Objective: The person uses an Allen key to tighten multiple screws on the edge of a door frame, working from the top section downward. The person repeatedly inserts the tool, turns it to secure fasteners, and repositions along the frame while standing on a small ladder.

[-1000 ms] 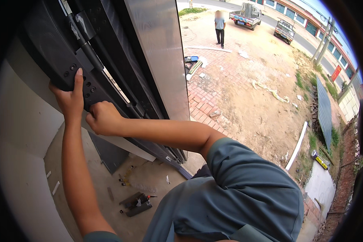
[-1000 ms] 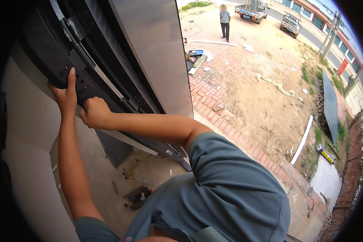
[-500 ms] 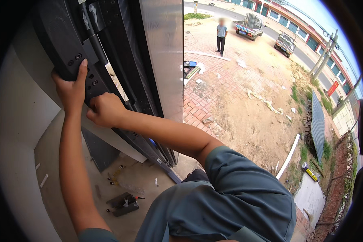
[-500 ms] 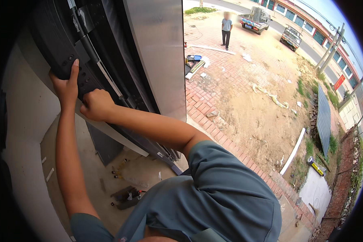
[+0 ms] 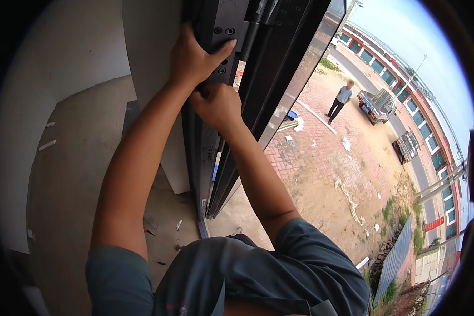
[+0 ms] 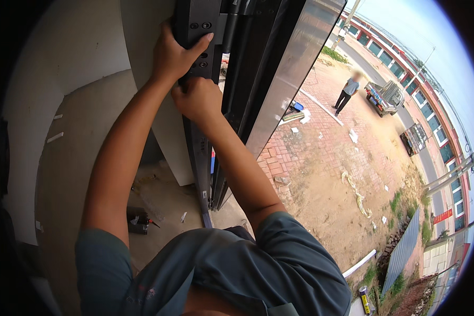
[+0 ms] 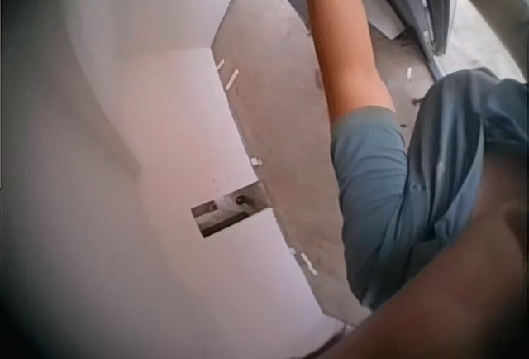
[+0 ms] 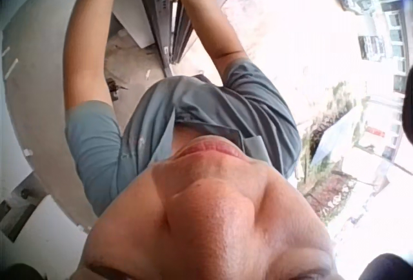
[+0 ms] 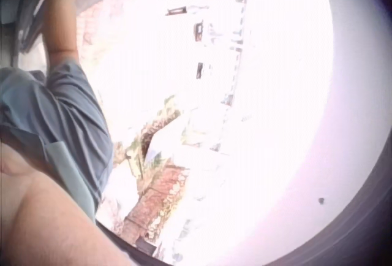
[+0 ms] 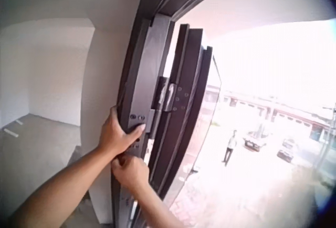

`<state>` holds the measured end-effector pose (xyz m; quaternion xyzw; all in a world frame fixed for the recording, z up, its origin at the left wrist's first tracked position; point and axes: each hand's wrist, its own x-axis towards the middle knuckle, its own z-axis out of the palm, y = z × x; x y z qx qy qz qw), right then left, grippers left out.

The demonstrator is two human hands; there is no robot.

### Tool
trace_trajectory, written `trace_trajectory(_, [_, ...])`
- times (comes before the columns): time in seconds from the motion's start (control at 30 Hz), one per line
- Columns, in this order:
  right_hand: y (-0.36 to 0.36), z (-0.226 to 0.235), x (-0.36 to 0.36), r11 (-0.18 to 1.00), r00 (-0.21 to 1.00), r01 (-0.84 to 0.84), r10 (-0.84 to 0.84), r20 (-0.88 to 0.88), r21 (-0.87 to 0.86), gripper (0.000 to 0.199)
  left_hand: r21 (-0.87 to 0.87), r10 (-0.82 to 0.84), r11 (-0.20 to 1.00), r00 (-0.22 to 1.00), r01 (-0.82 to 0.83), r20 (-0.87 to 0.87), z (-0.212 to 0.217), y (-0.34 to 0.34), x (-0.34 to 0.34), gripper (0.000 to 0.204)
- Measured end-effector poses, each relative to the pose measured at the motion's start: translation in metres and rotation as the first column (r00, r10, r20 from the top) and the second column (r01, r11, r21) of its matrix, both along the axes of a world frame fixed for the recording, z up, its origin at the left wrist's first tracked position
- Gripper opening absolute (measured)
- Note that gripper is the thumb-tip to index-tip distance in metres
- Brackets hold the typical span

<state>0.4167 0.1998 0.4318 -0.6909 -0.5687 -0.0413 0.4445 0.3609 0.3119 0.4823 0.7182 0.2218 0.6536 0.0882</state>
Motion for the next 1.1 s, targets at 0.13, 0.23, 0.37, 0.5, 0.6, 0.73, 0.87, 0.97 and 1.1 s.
trace_trajectory(0.13, [0.001,-0.007,-0.004,0.986,0.997,0.065,-0.06,-0.042,0.15,0.03,0.04,0.04,0.998,0.998,-0.042,0.045,-0.003,0.003,0.002,0.089])
trace_trajectory(0.23, [0.003,-0.005,-0.004,0.971,0.998,0.055,-0.048,-0.036,0.232,0.028,0.071,0.009,0.997,0.997,-0.015,0.078,-0.004,0.003,0.003,0.088])
trace_trajectory(0.37, [0.006,-0.007,-0.001,0.98,0.999,0.04,-0.036,-0.024,0.196,0.036,0.06,0.051,0.997,0.996,-0.056,0.075,-0.005,0.006,0.003,0.085])
trace_trajectory(0.5, [0.01,-0.002,0.001,0.991,0.999,0.019,-0.026,0.047,0.131,0.042,0.052,0.065,0.996,0.995,-0.069,0.075,-0.004,0.007,0.004,0.084])
trace_trajectory(0.6, [0.006,-0.002,0.001,0.982,0.995,0.028,-0.046,0.094,0.185,0.035,0.058,0.041,0.997,0.996,-0.046,0.081,-0.005,0.002,0.003,0.085])
trace_trajectory(0.73, [0.008,-0.003,0.002,0.978,0.997,0.026,-0.041,0.067,0.208,0.034,0.027,0.007,1.0,0.998,-0.009,0.067,-0.002,0.0,0.002,0.086])
trace_trajectory(0.87, [0.007,0.0,0.001,0.988,1.0,0.019,-0.017,-0.012,0.151,0.036,0.05,0.061,0.997,0.998,-0.062,0.027,-0.003,0.003,0.002,0.071])
trace_trajectory(0.97, [0.007,-0.004,0.004,0.981,1.0,-0.01,0.011,-0.002,0.193,0.034,0.042,0.03,0.999,0.999,-0.031,0.027,-0.004,0.002,0.002,0.072])
trace_trajectory(1.1, [0.006,-0.003,0.009,0.977,0.998,-0.053,0.059,-0.022,0.206,0.032,0.03,0.05,0.998,0.999,-0.051,0.019,-0.003,0.002,0.002,0.073])
